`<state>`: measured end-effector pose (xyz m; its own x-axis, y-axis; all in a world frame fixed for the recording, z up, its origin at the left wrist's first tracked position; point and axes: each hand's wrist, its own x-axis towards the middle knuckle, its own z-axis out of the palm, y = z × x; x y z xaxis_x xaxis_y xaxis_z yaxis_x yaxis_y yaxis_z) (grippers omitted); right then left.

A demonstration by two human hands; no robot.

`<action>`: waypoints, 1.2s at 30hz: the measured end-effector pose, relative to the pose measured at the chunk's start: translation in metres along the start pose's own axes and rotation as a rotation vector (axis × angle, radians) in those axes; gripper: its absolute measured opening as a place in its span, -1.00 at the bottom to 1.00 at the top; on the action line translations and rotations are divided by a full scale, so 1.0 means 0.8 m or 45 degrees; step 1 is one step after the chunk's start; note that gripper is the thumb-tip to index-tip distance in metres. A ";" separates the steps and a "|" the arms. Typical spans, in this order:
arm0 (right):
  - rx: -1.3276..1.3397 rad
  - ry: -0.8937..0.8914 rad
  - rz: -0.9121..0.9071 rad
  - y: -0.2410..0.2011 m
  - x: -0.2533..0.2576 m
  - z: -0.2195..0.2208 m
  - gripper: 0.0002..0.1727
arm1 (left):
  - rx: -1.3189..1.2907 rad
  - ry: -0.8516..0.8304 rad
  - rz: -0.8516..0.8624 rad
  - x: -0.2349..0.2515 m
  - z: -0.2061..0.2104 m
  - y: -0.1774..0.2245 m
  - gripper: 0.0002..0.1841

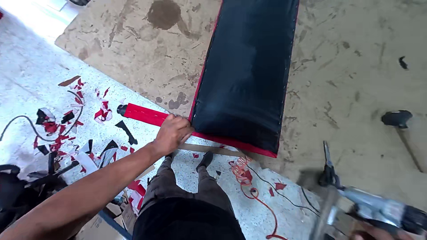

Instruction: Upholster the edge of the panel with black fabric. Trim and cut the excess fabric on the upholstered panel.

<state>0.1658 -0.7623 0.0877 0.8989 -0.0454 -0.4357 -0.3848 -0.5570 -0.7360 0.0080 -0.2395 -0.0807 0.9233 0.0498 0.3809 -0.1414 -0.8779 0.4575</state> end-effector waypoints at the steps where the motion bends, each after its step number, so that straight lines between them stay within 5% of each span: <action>1: -0.021 -0.068 0.014 -0.022 -0.029 0.038 -0.81 | -0.035 -0.007 0.008 -0.002 0.000 -0.001 -0.82; 8: -0.023 -0.239 -0.015 -0.122 -0.155 0.260 -0.66 | -0.080 -0.229 0.068 -0.016 -0.016 -0.020 -0.75; 16: -0.284 -0.311 -0.213 -0.171 -0.153 0.418 -0.65 | -0.090 -0.226 0.201 -0.040 -0.014 -0.052 -0.64; 32: -0.817 -0.424 -0.227 -0.201 -0.164 0.474 -0.65 | -0.388 -0.082 0.069 -0.060 -0.048 -0.080 -0.78; 36: -0.558 -0.406 -0.113 -0.185 -0.162 0.436 -0.63 | -0.538 -0.052 -0.133 -0.051 -0.069 -0.058 -0.82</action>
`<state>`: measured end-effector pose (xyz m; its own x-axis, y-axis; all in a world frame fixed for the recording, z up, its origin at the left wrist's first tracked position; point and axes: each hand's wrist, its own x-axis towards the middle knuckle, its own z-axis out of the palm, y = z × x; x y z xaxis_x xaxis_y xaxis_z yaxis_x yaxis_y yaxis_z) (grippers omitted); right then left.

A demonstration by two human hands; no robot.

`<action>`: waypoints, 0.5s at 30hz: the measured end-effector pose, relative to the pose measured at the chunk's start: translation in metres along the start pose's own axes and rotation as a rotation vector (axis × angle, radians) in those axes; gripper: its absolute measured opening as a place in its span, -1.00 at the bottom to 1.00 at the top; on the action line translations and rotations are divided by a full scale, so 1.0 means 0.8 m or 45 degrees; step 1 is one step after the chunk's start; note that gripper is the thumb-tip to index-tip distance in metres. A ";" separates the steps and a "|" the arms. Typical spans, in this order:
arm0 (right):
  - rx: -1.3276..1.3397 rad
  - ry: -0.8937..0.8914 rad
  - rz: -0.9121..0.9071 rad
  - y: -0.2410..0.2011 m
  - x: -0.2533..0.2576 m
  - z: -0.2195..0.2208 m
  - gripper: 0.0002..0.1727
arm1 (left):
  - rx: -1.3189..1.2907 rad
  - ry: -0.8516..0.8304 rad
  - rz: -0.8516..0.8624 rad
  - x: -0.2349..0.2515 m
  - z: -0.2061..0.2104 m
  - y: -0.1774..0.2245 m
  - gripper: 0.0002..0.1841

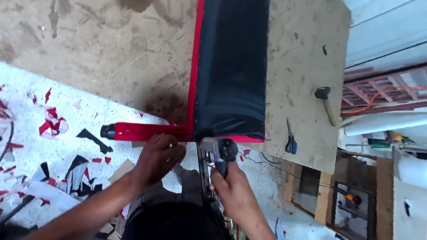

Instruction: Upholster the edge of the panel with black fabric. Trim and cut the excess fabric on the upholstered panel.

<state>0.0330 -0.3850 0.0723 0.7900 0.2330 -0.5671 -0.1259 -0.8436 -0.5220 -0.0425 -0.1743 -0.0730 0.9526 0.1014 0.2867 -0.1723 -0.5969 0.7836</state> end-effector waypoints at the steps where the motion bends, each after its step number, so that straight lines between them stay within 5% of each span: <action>1: 0.106 0.054 0.027 0.018 -0.008 -0.008 -0.62 | -0.010 -0.038 -0.009 0.016 0.003 0.010 -0.82; 3: 0.239 0.170 0.117 0.060 -0.030 -0.029 -0.58 | -0.049 -0.228 0.146 0.071 0.018 0.028 -0.74; 9: 0.252 0.368 0.297 0.164 -0.092 -0.094 -0.44 | 0.115 -1.293 1.270 0.290 0.114 0.086 -0.83; 15: 0.587 0.472 0.304 0.201 -0.106 -0.071 -0.44 | 0.657 -1.941 1.586 0.354 0.177 0.158 -0.91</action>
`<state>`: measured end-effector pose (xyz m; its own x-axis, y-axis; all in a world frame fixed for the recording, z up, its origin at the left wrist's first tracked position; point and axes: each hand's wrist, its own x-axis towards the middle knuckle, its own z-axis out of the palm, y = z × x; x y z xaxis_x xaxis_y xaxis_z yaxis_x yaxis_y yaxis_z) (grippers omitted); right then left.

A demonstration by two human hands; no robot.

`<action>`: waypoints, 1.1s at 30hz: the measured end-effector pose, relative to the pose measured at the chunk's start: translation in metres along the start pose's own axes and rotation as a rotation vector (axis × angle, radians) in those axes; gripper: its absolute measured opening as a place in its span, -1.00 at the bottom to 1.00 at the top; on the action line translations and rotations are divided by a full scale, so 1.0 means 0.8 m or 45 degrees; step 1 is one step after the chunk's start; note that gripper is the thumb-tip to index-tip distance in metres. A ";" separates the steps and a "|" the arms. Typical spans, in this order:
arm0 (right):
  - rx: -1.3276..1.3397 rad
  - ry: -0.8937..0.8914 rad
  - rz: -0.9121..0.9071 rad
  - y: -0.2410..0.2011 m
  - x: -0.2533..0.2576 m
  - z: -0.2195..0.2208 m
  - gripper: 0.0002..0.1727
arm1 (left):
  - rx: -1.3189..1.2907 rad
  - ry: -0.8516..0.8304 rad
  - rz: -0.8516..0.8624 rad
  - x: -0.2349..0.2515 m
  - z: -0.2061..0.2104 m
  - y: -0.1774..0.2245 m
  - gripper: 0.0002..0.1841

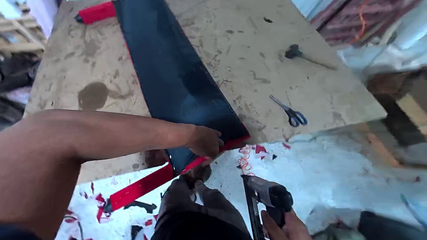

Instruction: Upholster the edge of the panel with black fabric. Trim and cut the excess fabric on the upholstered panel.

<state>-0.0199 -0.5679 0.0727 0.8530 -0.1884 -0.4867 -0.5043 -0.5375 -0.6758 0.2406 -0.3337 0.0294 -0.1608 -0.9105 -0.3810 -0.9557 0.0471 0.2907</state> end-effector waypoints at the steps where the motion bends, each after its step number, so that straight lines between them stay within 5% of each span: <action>1: 0.029 0.014 0.049 0.008 -0.005 0.007 -0.44 | 0.084 -0.071 0.051 0.012 -0.001 -0.001 -0.92; 9: 0.050 0.185 0.285 0.009 -0.057 0.069 -0.34 | 0.257 -0.085 0.491 0.042 0.002 -0.031 -0.96; 15: 0.116 0.344 0.424 -0.019 -0.089 0.138 -0.40 | 0.008 -0.438 0.727 0.066 0.001 -0.057 -0.87; 20: 0.083 0.365 0.359 -0.052 -0.090 0.175 -0.40 | -0.036 -0.286 0.923 0.081 0.019 -0.064 -0.84; 26: 0.045 0.341 0.253 -0.077 -0.070 0.182 -0.39 | -0.114 -0.238 0.873 0.090 0.020 -0.066 -0.71; 33: -0.088 0.333 0.082 -0.092 -0.041 0.188 -0.55 | -0.278 -0.024 0.982 0.101 0.055 -0.079 -0.85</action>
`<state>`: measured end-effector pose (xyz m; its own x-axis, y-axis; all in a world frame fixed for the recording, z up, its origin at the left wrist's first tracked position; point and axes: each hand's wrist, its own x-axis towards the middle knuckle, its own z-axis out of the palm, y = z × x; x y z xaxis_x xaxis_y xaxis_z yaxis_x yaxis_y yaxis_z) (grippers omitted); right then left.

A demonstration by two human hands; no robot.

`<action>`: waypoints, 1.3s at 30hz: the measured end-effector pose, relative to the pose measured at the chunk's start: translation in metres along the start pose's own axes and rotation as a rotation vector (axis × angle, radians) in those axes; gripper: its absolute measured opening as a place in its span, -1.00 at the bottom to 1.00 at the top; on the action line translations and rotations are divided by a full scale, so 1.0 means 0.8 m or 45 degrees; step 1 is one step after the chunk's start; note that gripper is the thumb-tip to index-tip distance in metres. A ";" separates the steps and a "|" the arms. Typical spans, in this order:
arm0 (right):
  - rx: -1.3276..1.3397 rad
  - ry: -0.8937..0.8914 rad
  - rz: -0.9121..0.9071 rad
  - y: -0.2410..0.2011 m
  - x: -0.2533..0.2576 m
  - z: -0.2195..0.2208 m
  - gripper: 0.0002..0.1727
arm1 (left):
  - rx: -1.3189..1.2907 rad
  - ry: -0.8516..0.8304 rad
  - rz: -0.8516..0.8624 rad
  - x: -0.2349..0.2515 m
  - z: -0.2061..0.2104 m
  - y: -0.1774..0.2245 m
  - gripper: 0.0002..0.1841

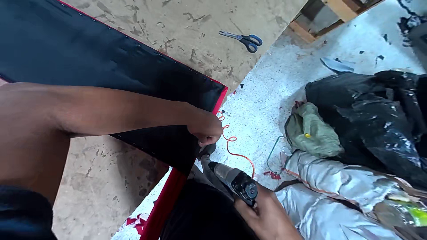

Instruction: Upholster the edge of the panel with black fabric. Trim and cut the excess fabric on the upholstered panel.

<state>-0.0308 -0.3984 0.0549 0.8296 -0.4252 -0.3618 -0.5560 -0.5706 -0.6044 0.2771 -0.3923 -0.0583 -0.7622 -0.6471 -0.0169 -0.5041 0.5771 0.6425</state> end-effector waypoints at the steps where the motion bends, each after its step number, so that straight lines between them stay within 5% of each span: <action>1: -0.022 0.007 -0.039 0.001 0.004 0.003 -0.54 | 0.008 0.002 -0.038 0.000 -0.001 0.004 -0.87; 8: -0.223 -0.024 -0.287 -0.014 0.051 0.013 -0.49 | -0.004 0.067 -0.178 -0.012 -0.007 0.029 -0.90; 20: -0.395 -0.176 -0.301 -0.043 0.077 0.014 -0.46 | 0.061 0.031 -0.195 -0.016 -0.008 0.030 -0.85; 24: -0.299 -0.165 -0.322 -0.031 0.072 0.011 -0.47 | 0.308 -0.177 -0.272 -0.025 -0.048 0.007 -0.62; 27: -0.247 -0.189 -0.247 -0.019 0.068 0.000 -0.50 | 0.324 -0.189 -0.353 -0.018 -0.071 -0.024 -0.64; 32: -0.164 -0.147 -0.186 0.008 0.088 -0.034 -0.55 | -0.126 -0.260 -0.566 0.027 -0.075 -0.058 -0.74; 37: -0.200 -0.142 -0.269 0.020 0.135 -0.066 -0.52 | -0.003 -0.180 -0.594 0.030 -0.081 -0.053 -0.72; 39: -0.209 -0.138 -0.318 0.018 0.154 -0.073 -0.53 | 0.115 0.024 -0.592 0.031 -0.070 -0.055 -0.67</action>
<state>0.0601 -0.5003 0.0431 0.9371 -0.1855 -0.2957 -0.3280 -0.7574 -0.5646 0.3033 -0.4613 -0.0443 -0.4402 -0.8556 -0.2722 -0.8240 0.2646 0.5010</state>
